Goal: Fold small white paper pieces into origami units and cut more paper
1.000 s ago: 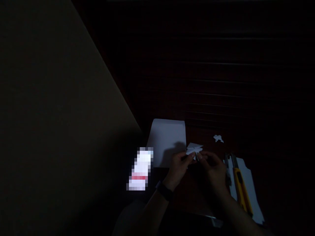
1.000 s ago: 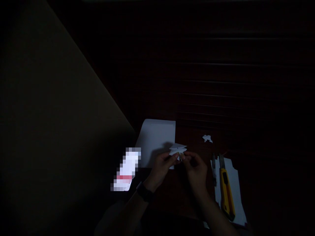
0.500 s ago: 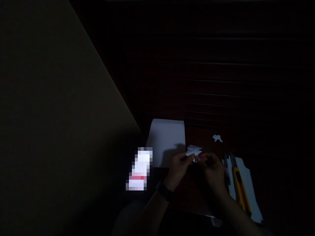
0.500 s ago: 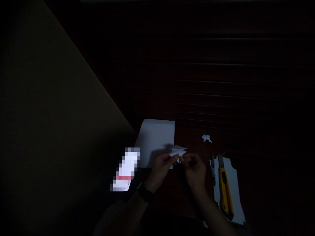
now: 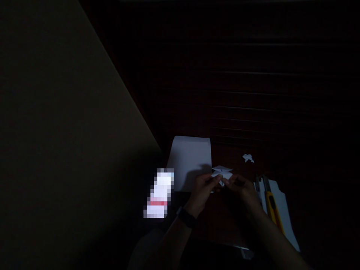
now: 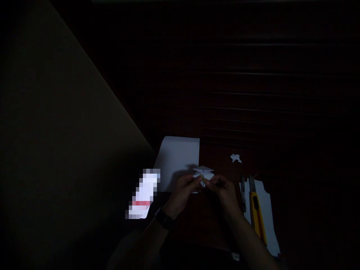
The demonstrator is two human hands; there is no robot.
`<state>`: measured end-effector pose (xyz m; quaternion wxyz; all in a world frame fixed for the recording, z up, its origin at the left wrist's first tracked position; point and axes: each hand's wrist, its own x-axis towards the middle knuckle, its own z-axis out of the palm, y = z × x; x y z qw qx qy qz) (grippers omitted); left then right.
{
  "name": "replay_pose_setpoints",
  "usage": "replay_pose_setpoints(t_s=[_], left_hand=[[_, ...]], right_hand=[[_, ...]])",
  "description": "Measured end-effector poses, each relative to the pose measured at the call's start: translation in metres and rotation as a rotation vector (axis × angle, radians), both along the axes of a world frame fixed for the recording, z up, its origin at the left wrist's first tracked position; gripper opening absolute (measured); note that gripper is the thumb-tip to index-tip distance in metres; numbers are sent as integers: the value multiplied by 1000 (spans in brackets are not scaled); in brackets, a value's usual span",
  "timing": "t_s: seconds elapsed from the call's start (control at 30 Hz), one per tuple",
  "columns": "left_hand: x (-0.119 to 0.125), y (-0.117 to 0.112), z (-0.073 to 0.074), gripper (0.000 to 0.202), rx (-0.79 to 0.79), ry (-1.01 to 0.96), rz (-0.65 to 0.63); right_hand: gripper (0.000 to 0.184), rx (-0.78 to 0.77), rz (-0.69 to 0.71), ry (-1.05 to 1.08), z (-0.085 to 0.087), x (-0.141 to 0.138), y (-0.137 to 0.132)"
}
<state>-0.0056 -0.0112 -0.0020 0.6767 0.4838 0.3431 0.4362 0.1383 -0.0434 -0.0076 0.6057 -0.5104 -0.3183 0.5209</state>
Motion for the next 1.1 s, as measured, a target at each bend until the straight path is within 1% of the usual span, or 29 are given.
replay_pose_setpoints(t_s=[0.07,0.2,0.3,0.37,0.43,0.5,0.67,0.87,0.97,1.1], left_hand=[[0,1,0,34,-35,-38,-30],[-1,0,4,30,-65,-86,-65],[-2,-1,7,29,-79,-100,-138],[-3,-1,6,29,-98,-72,-177],[-2,0,5,28,-110,-33,-176],[0,0,3,27,-103,-7,-147],[0,0,4,23,-66,15,-104],[-4,0,0,23,-132,-6,-113],[-5,1,-3,25,-172,-20,-147],[-8,2,-3,26,-246,-49,-175]], right_hand=[[21,-31,59,67,2,2,0],[19,-83,72,148,5,6,0],[17,-99,81,201,4,9,1],[15,-103,112,241,2,11,2],[14,-102,139,280,-1,13,2],[13,-109,150,291,-2,14,3],[17,-152,83,242,1,11,3],[21,-162,58,175,4,8,2],[22,-169,60,45,3,9,2],[29,-118,43,-195,3,10,2]])
